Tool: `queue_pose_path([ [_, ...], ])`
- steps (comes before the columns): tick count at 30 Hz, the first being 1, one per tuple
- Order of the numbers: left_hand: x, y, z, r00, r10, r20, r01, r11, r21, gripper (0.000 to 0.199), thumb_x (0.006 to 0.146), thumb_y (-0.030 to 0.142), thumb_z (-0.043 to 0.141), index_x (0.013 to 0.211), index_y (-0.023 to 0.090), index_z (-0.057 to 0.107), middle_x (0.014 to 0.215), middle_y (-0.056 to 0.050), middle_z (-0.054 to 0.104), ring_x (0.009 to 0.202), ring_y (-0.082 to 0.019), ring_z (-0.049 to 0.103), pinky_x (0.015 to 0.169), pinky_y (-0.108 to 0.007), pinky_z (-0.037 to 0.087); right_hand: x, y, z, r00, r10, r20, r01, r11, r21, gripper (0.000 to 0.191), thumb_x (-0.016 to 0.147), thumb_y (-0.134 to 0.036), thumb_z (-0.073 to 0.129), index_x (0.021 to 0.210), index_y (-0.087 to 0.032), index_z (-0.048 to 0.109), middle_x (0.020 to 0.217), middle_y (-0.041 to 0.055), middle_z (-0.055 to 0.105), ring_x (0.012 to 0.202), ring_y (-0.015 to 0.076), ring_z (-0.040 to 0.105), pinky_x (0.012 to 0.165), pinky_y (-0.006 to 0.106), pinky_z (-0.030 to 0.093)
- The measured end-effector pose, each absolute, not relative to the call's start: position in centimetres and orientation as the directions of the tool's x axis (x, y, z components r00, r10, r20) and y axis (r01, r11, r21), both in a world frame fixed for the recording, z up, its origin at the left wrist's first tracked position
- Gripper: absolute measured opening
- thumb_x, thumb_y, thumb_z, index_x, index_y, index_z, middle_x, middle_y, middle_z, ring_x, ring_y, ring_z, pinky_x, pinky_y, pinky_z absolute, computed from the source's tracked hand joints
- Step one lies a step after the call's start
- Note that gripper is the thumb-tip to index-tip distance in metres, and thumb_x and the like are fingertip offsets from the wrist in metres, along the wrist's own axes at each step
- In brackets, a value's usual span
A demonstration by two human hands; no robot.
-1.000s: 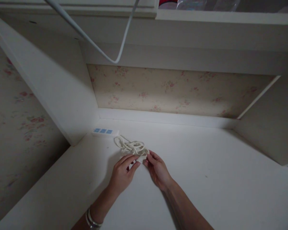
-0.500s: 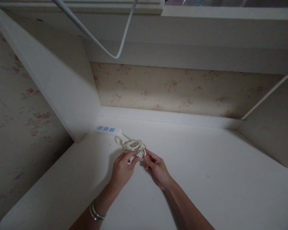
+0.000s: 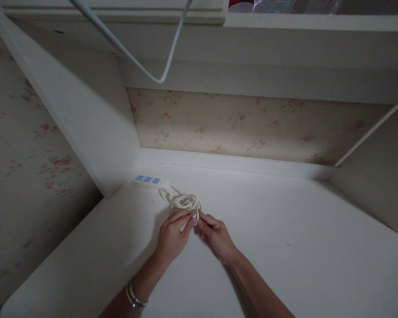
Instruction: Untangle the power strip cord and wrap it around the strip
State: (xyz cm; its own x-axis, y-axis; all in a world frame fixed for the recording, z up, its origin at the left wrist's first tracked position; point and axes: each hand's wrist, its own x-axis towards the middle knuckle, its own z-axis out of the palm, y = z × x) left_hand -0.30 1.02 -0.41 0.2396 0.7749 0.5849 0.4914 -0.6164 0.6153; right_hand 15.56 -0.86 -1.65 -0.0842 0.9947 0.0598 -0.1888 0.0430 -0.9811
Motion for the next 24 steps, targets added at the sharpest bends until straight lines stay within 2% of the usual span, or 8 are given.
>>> queue_pose_path([
  [3,-0.2,0.7,0.1,0.243,0.790,0.563,0.504,-0.599,0.623,0.021,0.086,0.030,0.062,0.104,0.023,0.069,0.105,-0.007,0.068,0.098,-0.019,0.063,0.089,-0.034,0.052,15.4,-1.0,-1.6,-0.091,0.993,0.081,-0.164,0.065,-0.984,0.032,0.083,-0.044,0.064,0.110,-0.027,0.071,0.083,0.0005,0.051,0.062,0.0091,0.041,0.055,0.024,0.036],
  [9,-0.3,0.5,0.3,0.251,0.822,0.511,0.520,-0.559,0.645,0.014,0.083,0.028,0.064,0.096,0.023,0.068,0.097,-0.005,0.067,0.091,-0.019,0.063,0.084,-0.033,0.053,15.4,-1.3,-0.8,-0.143,0.988,0.064,-0.112,0.048,-0.992,0.028,0.083,-0.047,0.064,0.095,-0.025,0.076,0.081,0.0001,0.046,0.062,0.0091,0.043,0.053,0.023,0.034],
  [14,-0.3,0.4,0.3,0.260,0.820,0.509,0.578,-0.555,0.599,0.014,0.086,0.023,0.057,0.094,0.021,0.068,0.095,-0.006,0.068,0.089,-0.018,0.063,0.082,-0.032,0.053,15.5,-1.1,-1.2,-0.147,0.986,0.075,-0.055,0.068,-0.996,0.032,0.084,-0.049,0.061,0.097,-0.023,0.075,0.079,0.0002,0.047,0.060,0.0092,0.044,0.051,0.023,0.034],
  [19,-0.3,0.4,0.3,0.249,0.821,0.514,0.633,-0.539,0.555,0.015,0.087,0.020,0.055,0.092,0.022,0.069,0.093,-0.004,0.070,0.087,-0.018,0.064,0.085,-0.031,0.052,15.0,-1.0,-1.9,-0.023,0.997,0.072,0.051,0.073,-0.996,0.037,0.086,-0.047,0.057,0.111,-0.022,0.069,0.072,0.0003,0.055,0.056,0.0117,0.049,0.051,0.024,0.038],
  [24,-0.4,0.6,0.0,0.226,0.829,0.512,0.624,-0.527,0.577,0.017,0.088,0.021,0.053,0.095,0.021,0.069,0.094,-0.005,0.071,0.086,-0.017,0.065,0.082,-0.030,0.052,14.8,-1.6,-0.8,-0.032,0.993,0.110,0.214,0.114,-0.970,0.039,0.088,-0.046,0.052,0.120,-0.026,0.065,0.078,0.0016,0.067,0.063,0.0162,0.055,0.063,0.028,0.043],
])
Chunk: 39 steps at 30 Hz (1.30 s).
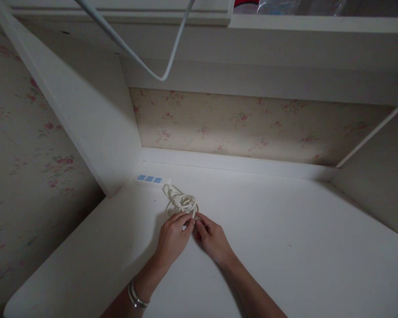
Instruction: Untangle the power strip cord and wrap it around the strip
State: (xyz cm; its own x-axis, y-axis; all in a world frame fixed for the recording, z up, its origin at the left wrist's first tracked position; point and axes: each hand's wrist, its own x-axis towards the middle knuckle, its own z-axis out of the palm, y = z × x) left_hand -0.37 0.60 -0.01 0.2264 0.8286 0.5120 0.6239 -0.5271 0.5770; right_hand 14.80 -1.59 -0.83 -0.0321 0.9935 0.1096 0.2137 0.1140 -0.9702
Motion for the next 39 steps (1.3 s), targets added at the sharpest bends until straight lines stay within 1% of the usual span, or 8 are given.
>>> queue_pose_path([
  [5,-0.4,0.7,-0.2,0.188,0.847,0.496,0.578,-0.504,0.642,0.018,0.090,0.026,0.052,0.095,0.021,0.069,0.094,-0.005,0.071,0.087,-0.018,0.066,0.080,-0.029,0.053,15.0,-1.5,-0.8,-0.051,0.998,0.021,0.185,0.030,-0.982,0.043,0.090,-0.050,0.048,0.120,-0.025,0.065,0.068,-0.0001,0.062,0.060,0.0144,0.052,0.061,0.027,0.041],
  [12,-0.3,0.8,-0.3,0.171,0.870,0.463,0.527,-0.478,0.703,0.021,0.090,0.030,0.052,0.098,0.019,0.069,0.090,-0.007,0.072,0.077,-0.017,0.065,0.068,-0.026,0.053,14.8,-0.8,-1.6,-0.051,0.994,-0.096,-0.270,-0.106,-0.957,0.053,0.073,-0.052,0.071,0.111,-0.014,0.067,0.068,0.0013,0.060,0.058,0.0115,0.050,0.059,0.026,0.040],
  [19,-0.1,0.5,-0.1,0.237,0.890,0.389,0.418,-0.454,0.787,0.021,0.088,0.031,0.055,0.098,0.021,0.071,0.085,-0.004,0.073,0.068,-0.014,0.065,0.062,-0.023,0.053,15.0,-0.9,-1.1,-0.076,0.990,-0.121,-0.332,-0.140,-0.933,0.056,0.072,-0.047,0.074,0.118,-0.017,0.062,0.069,-0.0008,0.059,0.061,0.0104,0.051,0.060,0.025,0.039],
  [25,-0.1,0.1,0.2,0.333,0.881,0.337,0.301,-0.438,0.847,0.026,0.089,0.033,0.053,0.104,0.021,0.071,0.086,-0.004,0.074,0.072,-0.016,0.067,0.064,-0.024,0.055,15.1,-1.1,-0.7,-0.214,0.974,-0.076,-0.237,-0.127,-0.963,0.034,0.075,-0.037,0.070,0.102,-0.016,0.067,0.064,-0.0017,0.058,0.054,0.0086,0.047,0.055,0.023,0.038],
  [30,0.1,-0.3,0.9,0.395,0.860,0.322,0.322,-0.458,0.828,0.024,0.090,0.030,0.051,0.100,0.023,0.072,0.091,-0.004,0.073,0.075,-0.015,0.066,0.067,-0.023,0.053,15.9,-0.7,-0.8,0.138,0.984,-0.114,-0.100,-0.100,-0.990,0.036,0.072,-0.027,0.064,0.108,-0.021,0.060,0.087,0.0025,0.066,0.052,0.0115,0.052,0.047,0.025,0.039],
  [32,0.1,-0.5,1.2,0.430,0.846,0.315,0.353,-0.478,0.804,0.024,0.091,0.030,0.050,0.092,0.023,0.072,0.085,-0.002,0.073,0.071,-0.014,0.065,0.064,-0.022,0.051,16.9,-0.5,-0.9,0.266,0.964,-0.011,0.090,-0.036,-0.995,0.038,0.075,-0.026,0.058,0.113,-0.023,0.058,0.104,0.0055,0.066,0.064,0.0151,0.059,0.054,0.027,0.044],
  [35,0.0,-0.4,1.3,0.421,0.841,0.340,0.400,-0.509,0.762,0.027,0.092,0.031,0.047,0.084,0.022,0.071,0.075,-0.002,0.070,0.065,-0.014,0.061,0.059,-0.022,0.048,18.4,-0.4,-1.0,0.303,0.935,0.184,0.401,0.050,-0.915,0.035,0.080,-0.026,0.051,0.114,-0.021,0.061,0.105,0.0073,0.067,0.085,0.0212,0.062,0.076,0.034,0.046],
  [39,-1.2,0.6,0.9,0.160,0.871,0.465,0.500,-0.477,0.722,0.021,0.091,0.030,0.049,0.092,0.020,0.067,0.087,-0.005,0.067,0.073,-0.015,0.061,0.067,-0.025,0.050,19.4,-0.6,-1.3,0.269,0.892,0.364,0.596,0.143,-0.790,0.035,0.086,-0.026,0.041,0.113,-0.020,0.063,0.106,0.0078,0.067,0.094,0.0231,0.060,0.085,0.037,0.044],
])
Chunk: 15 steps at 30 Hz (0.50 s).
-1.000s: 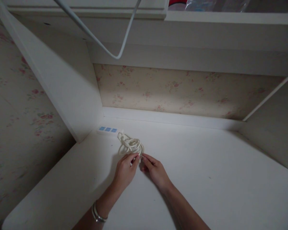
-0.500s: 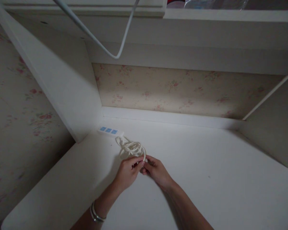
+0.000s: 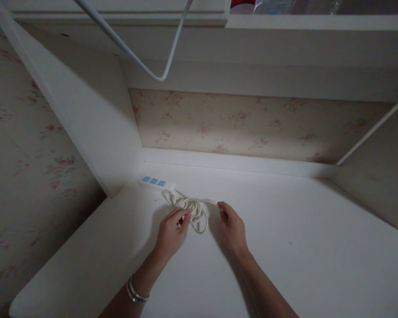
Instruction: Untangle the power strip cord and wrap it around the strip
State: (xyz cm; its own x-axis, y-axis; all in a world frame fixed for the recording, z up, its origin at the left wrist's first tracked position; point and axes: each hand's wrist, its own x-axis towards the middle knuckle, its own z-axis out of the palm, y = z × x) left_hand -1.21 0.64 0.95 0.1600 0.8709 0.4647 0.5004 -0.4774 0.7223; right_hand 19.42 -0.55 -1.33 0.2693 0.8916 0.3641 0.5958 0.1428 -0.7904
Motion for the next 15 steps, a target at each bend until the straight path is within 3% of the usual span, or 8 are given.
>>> queue_pose_path([
  [3,-2.5,2.2,0.2,-0.093,0.840,0.535,0.597,-0.384,0.705,0.018,0.086,0.031,0.055,0.098,0.020,0.064,0.100,-0.008,0.062,0.091,-0.020,0.060,0.077,-0.031,0.051,19.5,-0.7,-1.4,0.273,0.854,0.443,0.659,0.170,-0.733,0.036,0.088,-0.024,0.036,0.114,-0.019,0.061,0.108,0.0084,0.066,0.095,0.0228,0.059,0.085,0.037,0.044],
  [6,-3.3,3.7,-0.8,-0.218,0.852,0.476,0.624,-0.253,0.739,0.032,0.080,0.033,0.062,0.107,0.017,0.060,0.107,-0.011,0.058,0.102,-0.024,0.058,0.082,-0.036,0.051,19.5,-0.9,-1.4,0.271,0.843,0.464,0.667,0.184,-0.722,0.036,0.089,-0.024,0.035,0.115,-0.017,0.059,0.111,0.0100,0.065,0.097,0.0225,0.060,0.087,0.037,0.044],
  [10,-3.1,4.1,-1.8,-0.134,0.939,0.317,0.580,-0.185,0.794,0.046,0.081,0.039,0.060,0.119,0.014,0.053,0.116,-0.015,0.060,0.110,-0.027,0.057,0.092,-0.040,0.046,19.3,-0.8,-1.4,0.296,0.862,0.412,0.571,0.186,-0.799,0.035,0.086,-0.028,0.043,0.114,-0.018,0.060,0.112,0.0101,0.064,0.095,0.0221,0.060,0.087,0.036,0.045],
  [15,-2.3,3.7,-2.0,0.024,0.976,0.219,0.432,-0.208,0.878,0.042,0.080,0.037,0.063,0.117,0.018,0.055,0.112,-0.011,0.065,0.107,-0.025,0.059,0.094,-0.037,0.043,19.0,0.0,-1.6,0.412,0.894,0.177,0.255,0.073,-0.964,0.034,0.083,-0.038,0.051,0.109,-0.019,0.062,0.097,0.0066,0.068,0.085,0.0211,0.063,0.076,0.032,0.048],
])
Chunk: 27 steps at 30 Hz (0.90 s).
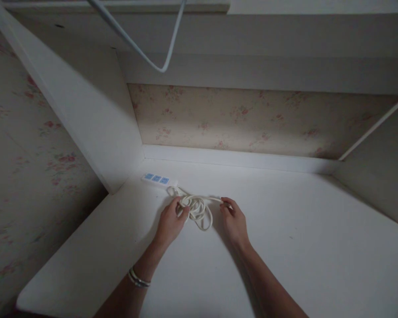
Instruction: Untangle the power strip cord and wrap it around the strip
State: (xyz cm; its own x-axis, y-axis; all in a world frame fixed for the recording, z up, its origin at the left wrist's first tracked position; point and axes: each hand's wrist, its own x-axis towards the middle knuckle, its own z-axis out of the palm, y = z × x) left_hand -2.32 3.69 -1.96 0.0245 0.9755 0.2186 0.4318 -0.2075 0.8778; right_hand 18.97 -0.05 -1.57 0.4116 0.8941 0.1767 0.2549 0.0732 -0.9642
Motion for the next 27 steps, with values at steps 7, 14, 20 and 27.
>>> queue_pose_path([
  [7,-1.4,3.0,-0.6,-0.068,0.996,0.065,0.095,-0.058,0.994,0.076,0.061,0.025,0.078,0.127,0.020,0.041,0.108,-0.008,0.060,0.092,-0.019,0.061,0.079,-0.029,0.049,19.2,0.4,-2.1,0.486,0.858,0.165,0.139,0.110,-0.984,0.038,0.081,-0.049,0.059,0.103,-0.019,0.064,0.085,0.0054,0.068,0.080,0.0204,0.062,0.073,0.031,0.047],
  [14,-0.7,1.7,1.1,0.221,0.974,0.042,-0.043,-0.033,0.999,0.059,0.063,0.022,0.078,0.116,0.019,0.053,0.104,-0.007,0.064,0.092,-0.020,0.062,0.077,-0.027,0.050,18.3,0.1,-1.6,0.400,0.899,0.178,0.033,0.180,-0.983,0.030,0.082,-0.044,0.062,0.097,-0.019,0.064,0.088,0.0057,0.068,0.081,0.0207,0.063,0.077,0.034,0.048],
  [20,-0.6,1.9,0.6,0.180,0.976,0.126,-0.127,-0.104,0.986,0.056,0.069,0.023,0.076,0.119,0.019,0.051,0.114,-0.009,0.060,0.099,-0.019,0.059,0.083,-0.029,0.048,18.1,-0.1,-1.4,0.346,0.913,0.217,0.048,0.214,-0.976,0.025,0.084,-0.040,0.058,0.098,-0.020,0.065,0.097,0.0066,0.069,0.093,0.0229,0.062,0.085,0.037,0.047],
  [27,-0.8,2.0,1.3,0.154,0.982,-0.109,-0.459,0.169,0.872,0.019,0.069,0.021,0.073,0.073,0.016,0.055,0.075,0.001,0.061,0.072,-0.011,0.059,0.072,-0.023,0.047,18.1,0.0,-1.6,0.367,0.889,0.275,0.139,0.240,-0.961,0.025,0.087,-0.039,0.055,0.100,-0.021,0.066,0.102,0.0072,0.068,0.098,0.0224,0.062,0.090,0.039,0.046],
])
